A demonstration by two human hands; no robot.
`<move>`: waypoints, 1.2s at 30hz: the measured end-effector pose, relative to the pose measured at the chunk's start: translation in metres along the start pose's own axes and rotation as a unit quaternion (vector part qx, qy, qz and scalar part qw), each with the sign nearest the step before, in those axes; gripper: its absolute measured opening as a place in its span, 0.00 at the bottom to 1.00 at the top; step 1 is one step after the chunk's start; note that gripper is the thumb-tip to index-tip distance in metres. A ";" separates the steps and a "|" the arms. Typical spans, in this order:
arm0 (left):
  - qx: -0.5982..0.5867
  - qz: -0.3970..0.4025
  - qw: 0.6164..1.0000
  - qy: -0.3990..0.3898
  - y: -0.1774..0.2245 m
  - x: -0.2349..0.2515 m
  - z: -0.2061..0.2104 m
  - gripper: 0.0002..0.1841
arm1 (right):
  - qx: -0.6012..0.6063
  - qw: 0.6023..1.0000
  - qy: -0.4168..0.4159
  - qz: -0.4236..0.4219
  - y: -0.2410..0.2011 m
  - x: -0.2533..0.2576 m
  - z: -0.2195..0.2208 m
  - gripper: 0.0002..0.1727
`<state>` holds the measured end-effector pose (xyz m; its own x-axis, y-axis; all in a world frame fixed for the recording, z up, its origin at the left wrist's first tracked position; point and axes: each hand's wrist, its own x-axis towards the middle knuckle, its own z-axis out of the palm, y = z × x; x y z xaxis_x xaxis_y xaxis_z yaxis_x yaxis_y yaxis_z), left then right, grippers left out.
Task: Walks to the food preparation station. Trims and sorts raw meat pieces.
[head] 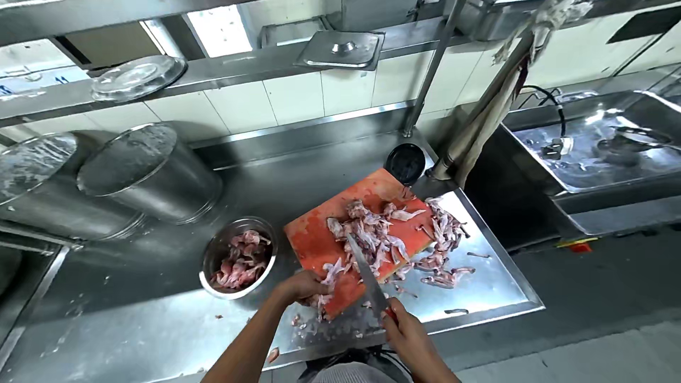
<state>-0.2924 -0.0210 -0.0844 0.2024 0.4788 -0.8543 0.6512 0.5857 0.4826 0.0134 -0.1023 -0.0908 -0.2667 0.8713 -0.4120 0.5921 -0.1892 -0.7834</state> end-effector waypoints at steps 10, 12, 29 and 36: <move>0.159 0.169 0.887 0.398 -0.030 -0.009 0.034 0.24 | -0.162 0.983 -0.076 0.049 -0.014 0.006 0.030 0.22; 0.192 0.238 0.863 0.401 -0.031 0.000 0.047 0.21 | -0.181 0.979 -0.087 0.044 -0.017 0.008 0.032 0.23; -0.012 0.234 0.899 0.371 -0.050 0.016 0.050 0.25 | -0.344 0.924 -0.077 0.149 -0.070 -0.016 0.039 0.21; 0.097 0.258 0.887 0.370 -0.042 0.014 0.052 0.12 | -0.379 0.911 -0.092 0.136 -0.074 -0.011 0.052 0.22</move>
<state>-0.2786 -0.0730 -0.1265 0.0223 0.9907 -0.1341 0.7393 0.0740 0.6693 -0.0672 -0.1210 -0.0523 -0.1133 0.7355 -0.6679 0.9916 0.0412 -0.1229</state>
